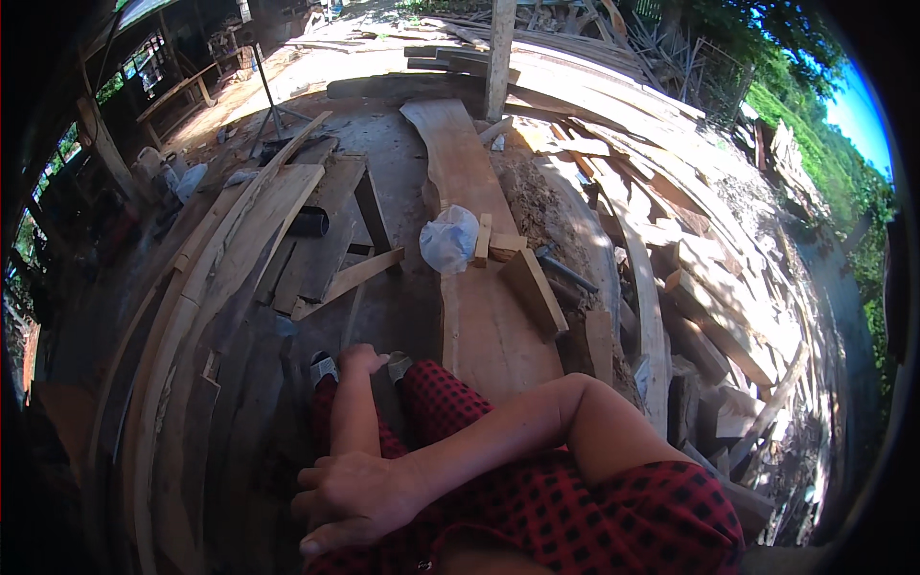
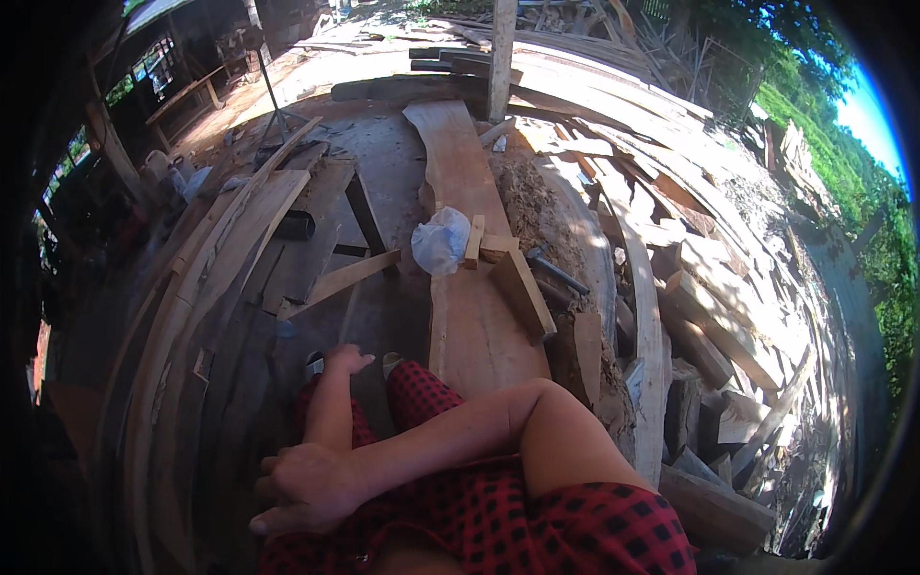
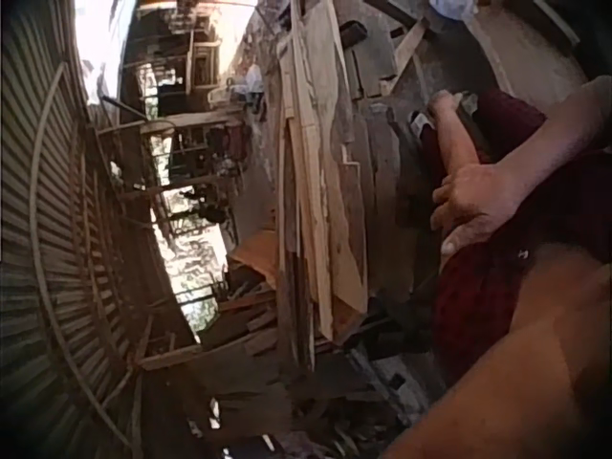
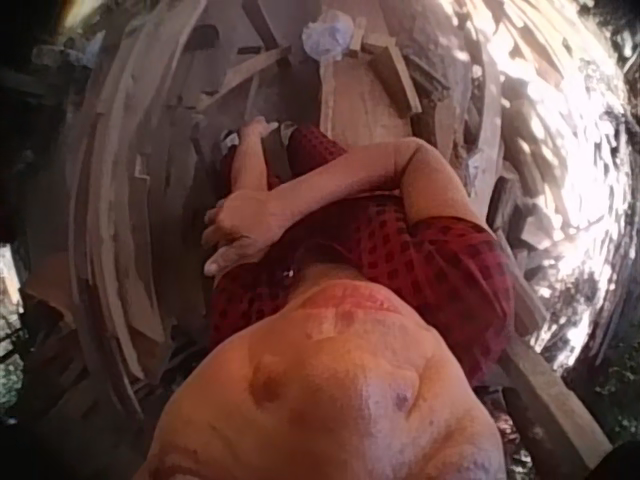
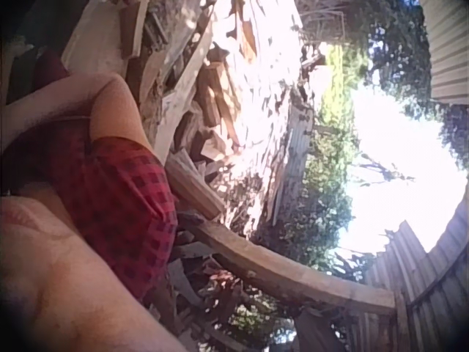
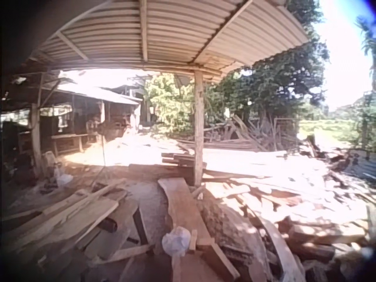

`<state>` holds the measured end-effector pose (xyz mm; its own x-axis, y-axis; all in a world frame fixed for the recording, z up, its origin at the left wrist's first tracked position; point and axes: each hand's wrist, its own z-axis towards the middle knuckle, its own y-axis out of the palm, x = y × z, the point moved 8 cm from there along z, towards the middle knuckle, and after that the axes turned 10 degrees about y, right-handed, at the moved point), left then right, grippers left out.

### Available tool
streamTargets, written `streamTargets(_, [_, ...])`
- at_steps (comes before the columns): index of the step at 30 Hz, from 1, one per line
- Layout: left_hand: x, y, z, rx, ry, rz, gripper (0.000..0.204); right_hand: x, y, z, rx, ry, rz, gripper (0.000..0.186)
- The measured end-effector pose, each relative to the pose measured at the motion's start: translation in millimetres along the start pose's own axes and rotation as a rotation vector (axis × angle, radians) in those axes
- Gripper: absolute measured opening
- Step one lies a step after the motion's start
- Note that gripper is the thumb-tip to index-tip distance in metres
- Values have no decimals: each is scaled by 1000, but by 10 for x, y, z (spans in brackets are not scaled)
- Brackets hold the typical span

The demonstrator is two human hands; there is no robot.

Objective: Carving and marking a piece of wood using a hammer and chisel.

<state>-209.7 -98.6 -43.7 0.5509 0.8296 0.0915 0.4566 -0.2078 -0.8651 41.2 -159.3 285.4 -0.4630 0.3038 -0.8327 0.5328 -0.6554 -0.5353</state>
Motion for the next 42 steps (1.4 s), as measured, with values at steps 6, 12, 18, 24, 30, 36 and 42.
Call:
streamTargets(6, [93, 34, 37, -24, 7, -26, 57, 550, -7, 124, 152, 37, -173, 61])
streamTargets(12, [147, -21, 50, -27, 26, 8, 57, 14, 36, 51, 10, -1, -34, 64])
streamTargets(18, [243, -75, -3, -12, 53, -61, 59, 166, -43, 134, 38, -41, -97, 66])
streamTargets(24, [195, -10, 64, 2, 34, -34, 56, 189, 32, 132, 71, 27, -151, 66])
streamTargets(30, [184, -5, 70, 1, 42, -34, 53, 3, 45, 211, -103, -110, 116, 67])
streamTargets(36, [199, -19, 66, -18, 48, -70, 56, 420, 141, 275, -37, 57, -140, 67])
streamTargets(42, [220, 8, 60, -15, 55, -71, 57, -56, 50, 252, -170, -97, 124, 66])
